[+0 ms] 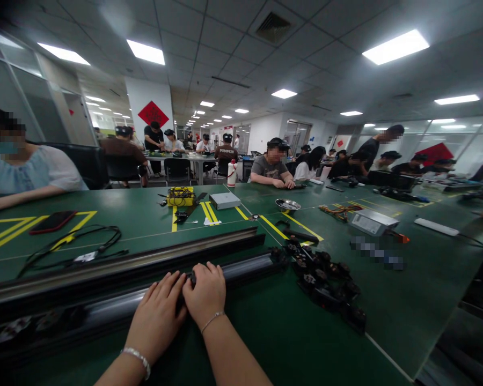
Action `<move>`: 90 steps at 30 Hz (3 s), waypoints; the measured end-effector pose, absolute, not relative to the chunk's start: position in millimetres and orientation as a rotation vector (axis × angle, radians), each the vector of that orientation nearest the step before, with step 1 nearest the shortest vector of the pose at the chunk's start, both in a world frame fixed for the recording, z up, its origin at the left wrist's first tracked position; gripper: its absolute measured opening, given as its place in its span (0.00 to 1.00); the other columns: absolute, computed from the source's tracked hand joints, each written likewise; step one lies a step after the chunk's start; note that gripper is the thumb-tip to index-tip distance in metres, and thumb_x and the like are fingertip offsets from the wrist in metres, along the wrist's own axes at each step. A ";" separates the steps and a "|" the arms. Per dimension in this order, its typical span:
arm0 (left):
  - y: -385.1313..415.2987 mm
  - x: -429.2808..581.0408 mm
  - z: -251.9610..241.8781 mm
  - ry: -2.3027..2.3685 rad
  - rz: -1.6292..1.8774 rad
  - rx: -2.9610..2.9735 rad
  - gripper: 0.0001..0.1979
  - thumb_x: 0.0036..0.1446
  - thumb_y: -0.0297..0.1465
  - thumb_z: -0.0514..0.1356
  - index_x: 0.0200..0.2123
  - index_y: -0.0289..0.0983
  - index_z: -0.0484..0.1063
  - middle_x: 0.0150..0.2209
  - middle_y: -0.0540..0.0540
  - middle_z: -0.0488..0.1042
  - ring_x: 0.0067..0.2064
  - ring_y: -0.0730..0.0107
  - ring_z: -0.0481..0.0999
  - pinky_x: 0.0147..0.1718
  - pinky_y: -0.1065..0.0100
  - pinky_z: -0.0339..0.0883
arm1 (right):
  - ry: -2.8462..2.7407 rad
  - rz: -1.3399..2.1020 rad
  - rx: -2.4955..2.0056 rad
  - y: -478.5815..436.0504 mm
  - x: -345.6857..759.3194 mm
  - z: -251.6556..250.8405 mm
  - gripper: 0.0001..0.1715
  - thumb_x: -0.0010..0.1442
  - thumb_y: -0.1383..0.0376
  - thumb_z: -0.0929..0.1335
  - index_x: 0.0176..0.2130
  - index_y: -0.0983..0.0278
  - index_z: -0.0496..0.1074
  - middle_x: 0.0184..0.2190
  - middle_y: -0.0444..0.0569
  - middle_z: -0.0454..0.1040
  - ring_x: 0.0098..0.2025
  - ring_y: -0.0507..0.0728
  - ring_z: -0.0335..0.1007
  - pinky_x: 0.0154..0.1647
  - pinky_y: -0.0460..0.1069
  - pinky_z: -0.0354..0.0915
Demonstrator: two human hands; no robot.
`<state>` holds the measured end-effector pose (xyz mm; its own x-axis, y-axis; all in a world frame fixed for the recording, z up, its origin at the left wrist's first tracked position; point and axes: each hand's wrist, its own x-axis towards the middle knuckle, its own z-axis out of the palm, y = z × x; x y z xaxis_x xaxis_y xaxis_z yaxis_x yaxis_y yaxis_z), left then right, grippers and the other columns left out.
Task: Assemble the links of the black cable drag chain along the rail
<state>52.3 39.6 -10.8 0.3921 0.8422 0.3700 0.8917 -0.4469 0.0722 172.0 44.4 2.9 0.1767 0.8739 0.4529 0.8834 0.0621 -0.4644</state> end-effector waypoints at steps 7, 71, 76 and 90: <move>40.1 51.2 -12.7 -1.576 -0.560 -2.508 0.25 0.51 0.29 0.50 0.54 0.38 0.60 0.58 0.45 0.60 0.59 0.61 0.56 0.57 0.57 0.48 | -1.663 -0.017 -1.789 46.3 173.7 1.1 0.09 0.51 0.65 0.63 0.34 0.61 0.69 0.35 0.48 0.73 0.46 0.57 0.64 0.54 0.52 0.49; 42.3 47.5 -14.6 -1.574 -0.508 -2.519 0.28 0.48 0.27 0.49 0.55 0.36 0.59 0.58 0.45 0.59 0.59 0.62 0.57 0.57 0.56 0.52 | -1.680 0.051 -1.786 46.8 187.6 -0.2 0.15 0.51 0.68 0.61 0.39 0.62 0.70 0.46 0.49 0.71 0.53 0.55 0.60 0.58 0.53 0.44; 41.5 48.2 -13.0 -1.580 -0.490 -2.522 0.28 0.48 0.27 0.49 0.55 0.35 0.59 0.58 0.44 0.60 0.59 0.62 0.57 0.57 0.57 0.52 | -1.669 0.033 -1.796 45.1 188.0 -0.2 0.15 0.51 0.68 0.61 0.39 0.62 0.69 0.48 0.49 0.69 0.55 0.56 0.57 0.59 0.55 0.40; 41.1 48.0 -13.7 -1.582 -0.480 -2.517 0.28 0.48 0.27 0.49 0.55 0.35 0.59 0.58 0.45 0.59 0.59 0.62 0.57 0.57 0.57 0.52 | -1.683 0.027 -1.827 44.2 189.8 3.2 0.14 0.51 0.66 0.61 0.39 0.60 0.70 0.47 0.47 0.71 0.54 0.57 0.58 0.58 0.58 0.40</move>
